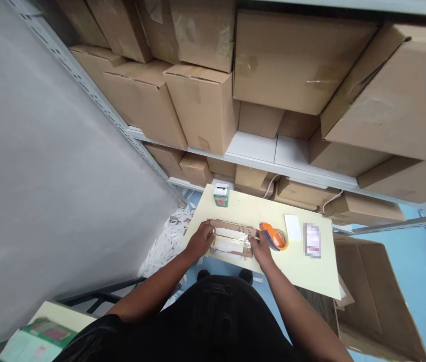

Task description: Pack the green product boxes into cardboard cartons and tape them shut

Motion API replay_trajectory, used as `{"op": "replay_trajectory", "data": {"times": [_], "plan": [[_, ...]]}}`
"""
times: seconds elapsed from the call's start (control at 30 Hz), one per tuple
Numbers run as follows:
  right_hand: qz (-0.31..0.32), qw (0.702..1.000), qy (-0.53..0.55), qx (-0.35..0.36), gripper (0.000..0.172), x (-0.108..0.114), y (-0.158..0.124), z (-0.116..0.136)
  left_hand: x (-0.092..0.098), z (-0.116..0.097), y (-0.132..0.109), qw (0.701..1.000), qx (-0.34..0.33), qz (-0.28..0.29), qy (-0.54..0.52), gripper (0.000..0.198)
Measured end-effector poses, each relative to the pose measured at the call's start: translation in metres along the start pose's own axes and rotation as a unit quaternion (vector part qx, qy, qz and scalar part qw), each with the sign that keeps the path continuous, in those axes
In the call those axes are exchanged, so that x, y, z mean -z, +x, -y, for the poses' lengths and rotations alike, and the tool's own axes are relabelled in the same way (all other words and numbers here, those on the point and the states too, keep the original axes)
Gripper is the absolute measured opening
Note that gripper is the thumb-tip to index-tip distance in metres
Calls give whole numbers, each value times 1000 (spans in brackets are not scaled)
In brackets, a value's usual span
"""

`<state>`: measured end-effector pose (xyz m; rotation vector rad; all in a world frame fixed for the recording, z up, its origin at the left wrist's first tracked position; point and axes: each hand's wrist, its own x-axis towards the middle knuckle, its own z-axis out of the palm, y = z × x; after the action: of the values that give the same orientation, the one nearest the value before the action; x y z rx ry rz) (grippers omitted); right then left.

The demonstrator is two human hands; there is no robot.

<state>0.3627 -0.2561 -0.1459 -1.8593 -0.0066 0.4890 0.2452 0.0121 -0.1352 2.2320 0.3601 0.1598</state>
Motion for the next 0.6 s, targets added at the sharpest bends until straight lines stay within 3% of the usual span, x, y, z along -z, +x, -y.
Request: {"op": "replay_trajectory", "data": {"times": [0.17,0.27,0.33,0.43,0.53,0.6], "plan": [[-8,999,-51,14,69,-25,-10,-17,-7,3,1,997,-31,-29,72,28],[-5,997,-72,28,60,-12,-5,-25,-10,2,8,987,-64,-7,149,29],[-46,990,-124,47,52,6,2,-32,-14,2,13,981,-83,23,176,31],[-104,951,-283,64,50,32,16,-45,-19,4,20,974,-95,66,193,35],[-86,899,-428,43,51,44,31,-59,-21,3,23,976,-74,76,189,37],[-85,879,-468,35,51,44,39,-67,-21,-1,23,984,-53,52,163,35]]}}
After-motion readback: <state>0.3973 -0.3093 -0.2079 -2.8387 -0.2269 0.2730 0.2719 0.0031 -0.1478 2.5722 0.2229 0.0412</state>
